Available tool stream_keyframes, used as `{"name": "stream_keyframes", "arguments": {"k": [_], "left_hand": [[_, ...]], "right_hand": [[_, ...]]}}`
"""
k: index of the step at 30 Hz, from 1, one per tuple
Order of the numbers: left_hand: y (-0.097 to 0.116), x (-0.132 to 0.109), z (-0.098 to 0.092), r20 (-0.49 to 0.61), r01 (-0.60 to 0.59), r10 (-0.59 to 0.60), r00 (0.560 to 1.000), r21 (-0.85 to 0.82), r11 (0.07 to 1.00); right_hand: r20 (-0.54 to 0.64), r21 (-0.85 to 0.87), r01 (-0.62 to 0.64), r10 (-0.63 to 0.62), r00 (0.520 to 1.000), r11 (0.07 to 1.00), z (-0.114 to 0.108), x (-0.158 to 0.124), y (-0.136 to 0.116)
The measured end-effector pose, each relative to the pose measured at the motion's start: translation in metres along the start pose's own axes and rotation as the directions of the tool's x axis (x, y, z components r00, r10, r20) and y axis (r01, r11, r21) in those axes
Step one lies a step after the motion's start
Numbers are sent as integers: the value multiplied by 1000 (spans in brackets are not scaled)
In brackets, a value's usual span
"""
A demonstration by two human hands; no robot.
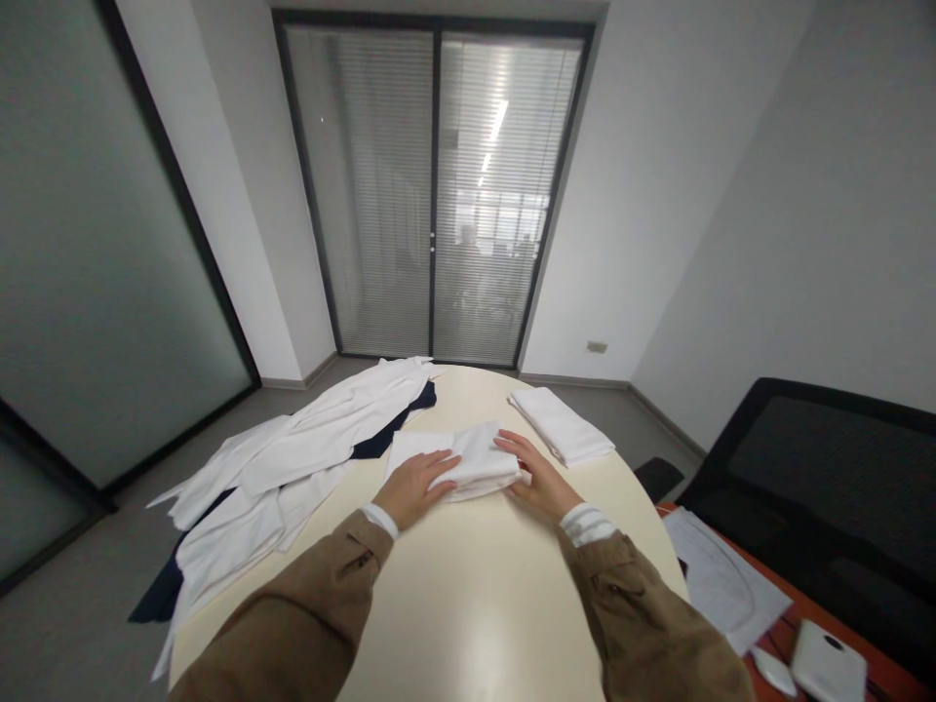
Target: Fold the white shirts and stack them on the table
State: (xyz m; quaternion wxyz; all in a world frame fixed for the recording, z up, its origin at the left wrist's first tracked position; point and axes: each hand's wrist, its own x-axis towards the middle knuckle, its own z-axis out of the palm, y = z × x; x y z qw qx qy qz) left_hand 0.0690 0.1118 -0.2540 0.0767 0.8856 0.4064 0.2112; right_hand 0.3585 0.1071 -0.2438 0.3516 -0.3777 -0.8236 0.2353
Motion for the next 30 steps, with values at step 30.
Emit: {"name": "stream_keyframes", "arguments": {"k": [30], "left_hand": [[3,7,-21,-169,325,-603,780,-715,620]], "right_hand": [[-330,283,-288,375,866,915,-6,4,24]]}}
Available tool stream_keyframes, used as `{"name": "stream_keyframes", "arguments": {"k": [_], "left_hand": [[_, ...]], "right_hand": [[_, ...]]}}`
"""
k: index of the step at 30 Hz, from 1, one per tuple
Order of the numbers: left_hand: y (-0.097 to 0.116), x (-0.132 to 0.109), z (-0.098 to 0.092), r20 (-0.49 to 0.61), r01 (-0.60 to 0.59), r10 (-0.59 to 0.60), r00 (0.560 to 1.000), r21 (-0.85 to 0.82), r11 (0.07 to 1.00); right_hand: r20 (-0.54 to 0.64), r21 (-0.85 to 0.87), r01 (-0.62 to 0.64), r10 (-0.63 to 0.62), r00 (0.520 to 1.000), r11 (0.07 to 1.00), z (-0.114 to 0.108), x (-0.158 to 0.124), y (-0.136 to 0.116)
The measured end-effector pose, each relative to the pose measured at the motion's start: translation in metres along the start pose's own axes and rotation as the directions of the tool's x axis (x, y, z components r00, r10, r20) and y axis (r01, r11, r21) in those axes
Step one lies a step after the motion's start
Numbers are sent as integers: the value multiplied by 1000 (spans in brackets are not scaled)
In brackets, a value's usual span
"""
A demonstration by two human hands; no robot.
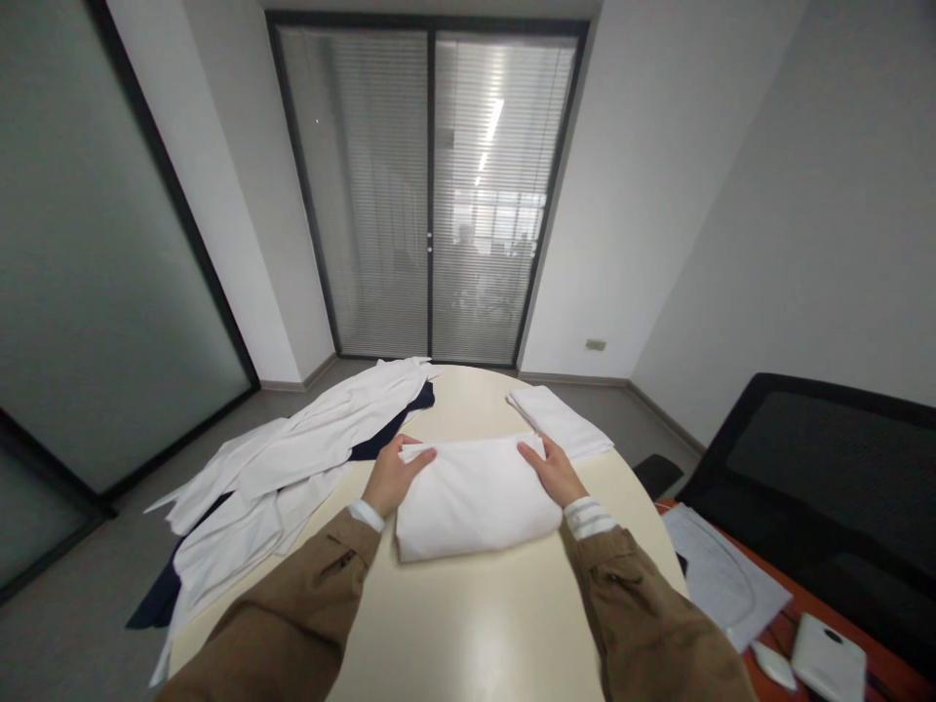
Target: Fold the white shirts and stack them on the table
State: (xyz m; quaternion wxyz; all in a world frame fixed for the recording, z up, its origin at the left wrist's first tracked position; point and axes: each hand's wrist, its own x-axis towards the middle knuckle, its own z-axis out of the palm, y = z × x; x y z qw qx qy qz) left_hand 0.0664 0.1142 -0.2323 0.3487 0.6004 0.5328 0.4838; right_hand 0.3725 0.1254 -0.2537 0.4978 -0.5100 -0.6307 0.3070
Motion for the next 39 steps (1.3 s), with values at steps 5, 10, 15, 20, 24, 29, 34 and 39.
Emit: {"name": "stream_keyframes", "arguments": {"k": [5,10,15,20,24,29,34,39], "left_hand": [[-37,11,1,80,62,-81,994,211,976],[-27,0,2,9,-196,214,977,443,875],[10,-35,19,234,-449,390,890,590,671],[5,-55,38,405,-477,258,877,666,574],[-7,-50,41,393,-430,195,899,701,569],[-10,-42,38,429,-413,120,895,699,584],[-12,-36,32,429,-456,196,882,668,588],[-16,-26,30,329,-409,248,911,652,639]], "right_hand": [[123,-293,-105,146,982,950,1,-2,-3],[84,-470,-114,173,981,875,3,-3,7],[-2,-514,-69,80,997,855,-2,-1,6],[152,-460,321,-283,947,828,-1,-12,-35],[521,-411,470,-222,824,781,20,-27,-48],[535,-524,380,-52,843,762,40,-28,-28],[491,-510,402,-127,862,761,42,-21,-26],[353,-570,294,-95,931,767,44,-17,-20]]}}
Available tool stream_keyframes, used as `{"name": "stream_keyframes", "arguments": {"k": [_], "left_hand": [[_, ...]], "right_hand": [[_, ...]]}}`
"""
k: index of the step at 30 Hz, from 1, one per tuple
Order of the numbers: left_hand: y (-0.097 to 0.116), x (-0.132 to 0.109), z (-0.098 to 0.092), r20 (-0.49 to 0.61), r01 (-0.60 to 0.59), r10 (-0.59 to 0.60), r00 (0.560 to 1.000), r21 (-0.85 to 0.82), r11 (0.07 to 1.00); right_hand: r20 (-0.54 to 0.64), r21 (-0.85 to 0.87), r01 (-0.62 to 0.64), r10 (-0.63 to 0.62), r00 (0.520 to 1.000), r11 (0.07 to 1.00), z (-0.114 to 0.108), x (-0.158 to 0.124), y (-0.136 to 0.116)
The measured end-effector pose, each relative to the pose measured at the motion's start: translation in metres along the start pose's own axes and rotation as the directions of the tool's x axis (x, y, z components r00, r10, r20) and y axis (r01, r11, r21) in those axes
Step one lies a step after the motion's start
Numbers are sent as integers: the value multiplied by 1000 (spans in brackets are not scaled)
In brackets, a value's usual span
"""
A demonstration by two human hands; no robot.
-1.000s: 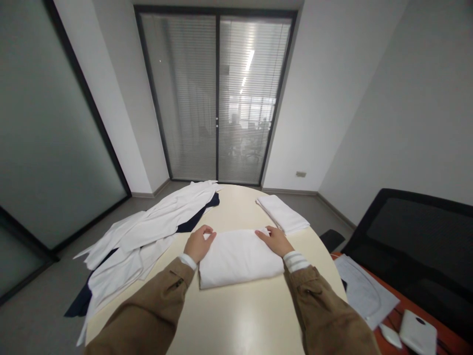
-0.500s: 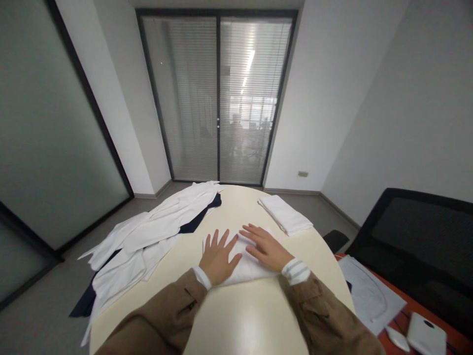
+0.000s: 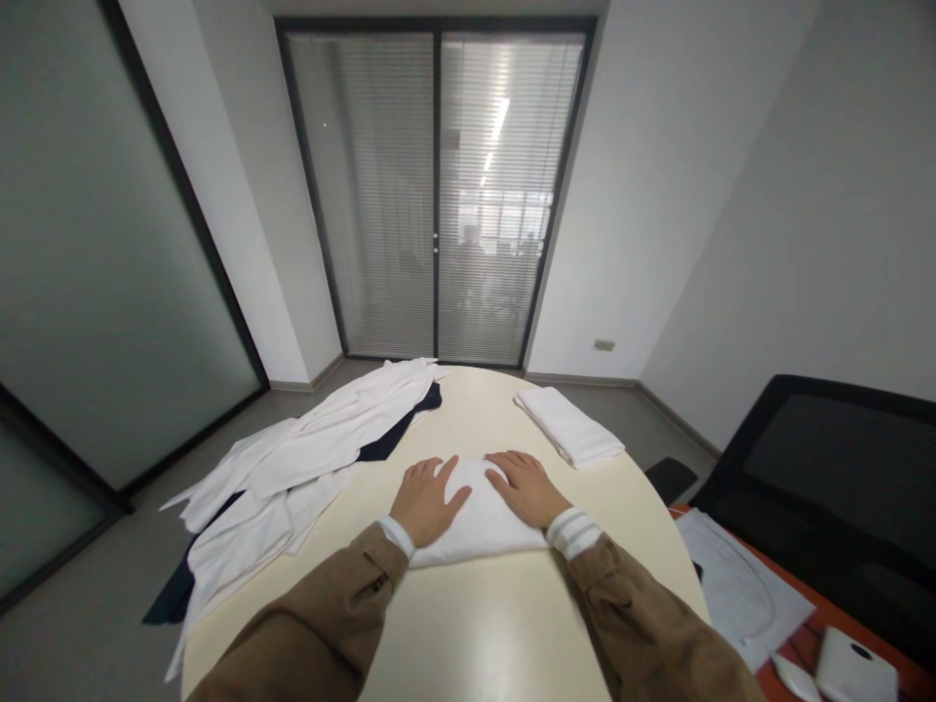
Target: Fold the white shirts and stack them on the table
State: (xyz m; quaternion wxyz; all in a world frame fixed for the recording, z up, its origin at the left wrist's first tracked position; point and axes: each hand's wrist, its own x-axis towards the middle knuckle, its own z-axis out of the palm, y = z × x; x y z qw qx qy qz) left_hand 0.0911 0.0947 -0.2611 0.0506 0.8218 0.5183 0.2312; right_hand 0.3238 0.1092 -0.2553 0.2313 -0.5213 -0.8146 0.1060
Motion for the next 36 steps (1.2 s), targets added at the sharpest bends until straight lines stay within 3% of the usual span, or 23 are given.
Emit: {"name": "stream_keyframes", "arguments": {"k": [4,10,13,19,22,25,27,30,33,36], "left_hand": [[-5,6,-2,-35,72,-72,997,-17,997],[-6,8,-8,46,103,-98,994,-106,989],[-5,6,-9,22,112,-110,994,-190,975],[-9,9,-8,-100,155,-221,970,-444,883],[-15,13,-5,-93,247,-375,922,-605,757],[-19,15,-2,57,405,-549,834,-740,537],[-19,13,-1,169,474,-580,797,-769,428],[-14,9,-4,358,543,-501,788,-788,292],[-7,5,-7,525,595,-343,779,-790,144],[0,4,-6,536,556,-283,795,-831,-13]], "right_hand": [[-83,9,-57,58,995,998,4,1,11],[-182,41,-29,36,983,999,-3,1,23],[-245,97,-77,99,965,992,-5,1,29],[-374,275,-267,359,855,923,-4,1,43],[-405,325,-303,421,811,896,-2,1,47],[-390,268,-356,438,810,895,-3,0,44],[-298,221,-422,473,830,879,-7,-1,38],[-128,181,-474,498,857,862,-13,-3,27],[-45,176,-471,485,874,865,-18,-5,18],[28,241,-480,489,872,843,-18,-5,16]]}}
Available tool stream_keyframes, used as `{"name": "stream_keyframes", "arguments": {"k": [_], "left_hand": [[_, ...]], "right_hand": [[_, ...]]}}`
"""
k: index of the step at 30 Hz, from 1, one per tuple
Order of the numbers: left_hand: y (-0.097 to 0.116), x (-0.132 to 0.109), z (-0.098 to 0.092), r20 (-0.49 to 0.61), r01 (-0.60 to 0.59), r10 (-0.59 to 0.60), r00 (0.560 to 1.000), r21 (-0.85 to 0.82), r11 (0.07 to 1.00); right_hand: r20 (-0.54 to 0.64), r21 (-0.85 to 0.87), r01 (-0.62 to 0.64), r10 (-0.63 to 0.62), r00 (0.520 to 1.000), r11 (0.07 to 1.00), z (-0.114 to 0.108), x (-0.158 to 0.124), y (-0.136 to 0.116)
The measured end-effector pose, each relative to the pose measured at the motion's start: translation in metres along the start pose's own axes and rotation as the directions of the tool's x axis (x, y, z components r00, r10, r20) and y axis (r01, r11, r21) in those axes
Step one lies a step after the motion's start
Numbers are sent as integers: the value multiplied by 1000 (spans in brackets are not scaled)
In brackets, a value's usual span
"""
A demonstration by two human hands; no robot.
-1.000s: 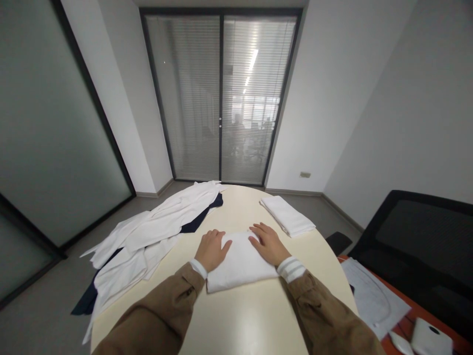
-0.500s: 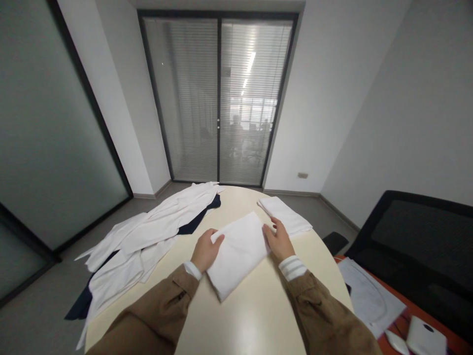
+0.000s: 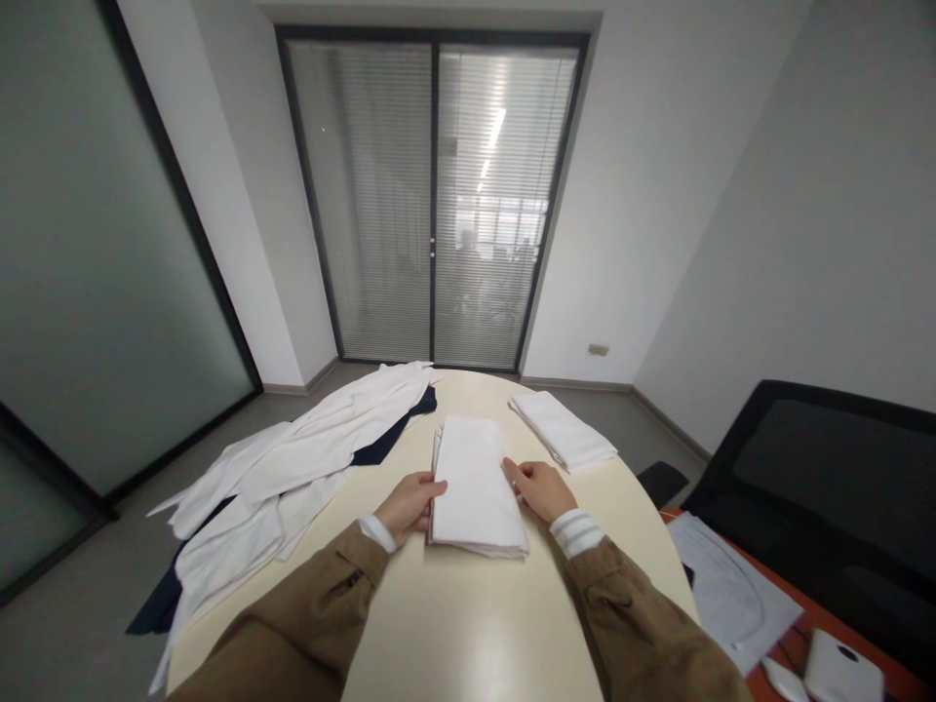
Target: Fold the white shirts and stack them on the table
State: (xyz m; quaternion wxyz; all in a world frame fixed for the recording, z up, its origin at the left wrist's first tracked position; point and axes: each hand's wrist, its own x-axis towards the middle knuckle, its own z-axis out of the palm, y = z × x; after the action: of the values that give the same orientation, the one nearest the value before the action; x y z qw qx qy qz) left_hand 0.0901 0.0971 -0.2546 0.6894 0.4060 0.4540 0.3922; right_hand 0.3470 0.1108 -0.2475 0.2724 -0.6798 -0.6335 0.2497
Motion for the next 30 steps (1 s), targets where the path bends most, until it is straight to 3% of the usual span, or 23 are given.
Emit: {"name": "stream_keyframes", "arguments": {"k": [4,9,13,17,20,23,26,28,30], "left_hand": [[-8,6,12,-79,-168,152,985,-275,947],[-17,13,22,-147,-253,211,966,-395,883],[-17,8,29,-101,-216,190,976,-439,872],[-18,1,34,15,-172,192,981,-377,910],[-21,2,31,60,-182,200,978,-225,957],[-25,6,26,8,-212,211,977,5,977],[-29,9,20,-18,-315,323,946,179,932],[-32,10,18,1,-371,382,924,251,894],[-35,12,17,23,-381,392,920,288,878]], "right_hand": [[110,287,-98,69,992,953,4,2,1],[272,625,-266,114,955,734,8,-5,-17],[205,840,-191,29,978,509,21,-23,-40],[0,935,14,-40,999,355,46,-36,-52],[-128,901,138,-52,990,411,58,-31,-47],[-252,764,248,-78,965,596,53,-14,-32],[-361,575,331,-132,923,748,37,7,-13],[-412,534,365,-142,900,762,23,20,-2],[-448,599,398,-122,886,695,8,31,7]]}}
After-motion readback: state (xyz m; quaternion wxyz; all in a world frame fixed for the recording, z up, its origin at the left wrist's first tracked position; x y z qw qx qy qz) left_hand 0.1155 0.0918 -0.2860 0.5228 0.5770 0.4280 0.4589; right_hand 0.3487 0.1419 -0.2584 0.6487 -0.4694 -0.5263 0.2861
